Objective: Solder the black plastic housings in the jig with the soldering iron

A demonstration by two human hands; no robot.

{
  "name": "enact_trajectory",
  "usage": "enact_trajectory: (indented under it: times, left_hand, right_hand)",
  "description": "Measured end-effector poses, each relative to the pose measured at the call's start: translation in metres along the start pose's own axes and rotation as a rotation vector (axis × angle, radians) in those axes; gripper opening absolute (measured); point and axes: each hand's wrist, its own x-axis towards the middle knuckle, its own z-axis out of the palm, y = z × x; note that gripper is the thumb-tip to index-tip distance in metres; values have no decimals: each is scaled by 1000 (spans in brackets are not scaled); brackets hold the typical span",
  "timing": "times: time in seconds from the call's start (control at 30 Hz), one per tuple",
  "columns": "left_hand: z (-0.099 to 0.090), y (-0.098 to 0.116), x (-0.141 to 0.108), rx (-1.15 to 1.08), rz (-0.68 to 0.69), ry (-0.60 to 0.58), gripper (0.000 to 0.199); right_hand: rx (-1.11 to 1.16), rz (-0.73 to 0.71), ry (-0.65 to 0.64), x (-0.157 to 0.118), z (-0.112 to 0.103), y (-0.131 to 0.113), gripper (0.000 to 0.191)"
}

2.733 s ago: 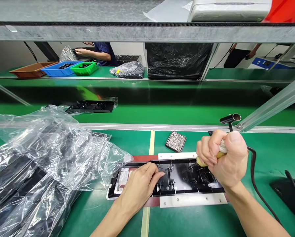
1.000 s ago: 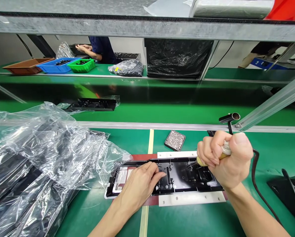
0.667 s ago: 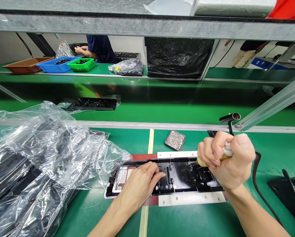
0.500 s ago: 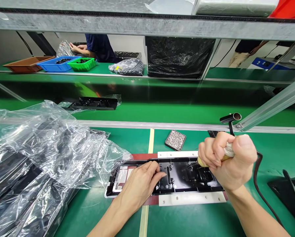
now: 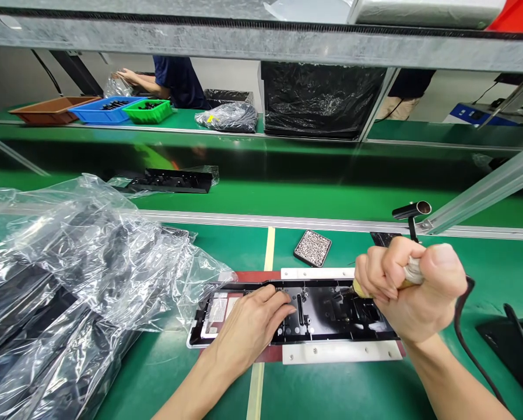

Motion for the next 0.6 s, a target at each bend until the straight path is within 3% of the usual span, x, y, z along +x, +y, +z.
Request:
enact_trajectory:
  times: [0.6]
  left_hand:
    - [-1,1,-1,-2,4,0,25]
  right_hand:
    - [-11,-13,-53,-1,-1,-1,59]
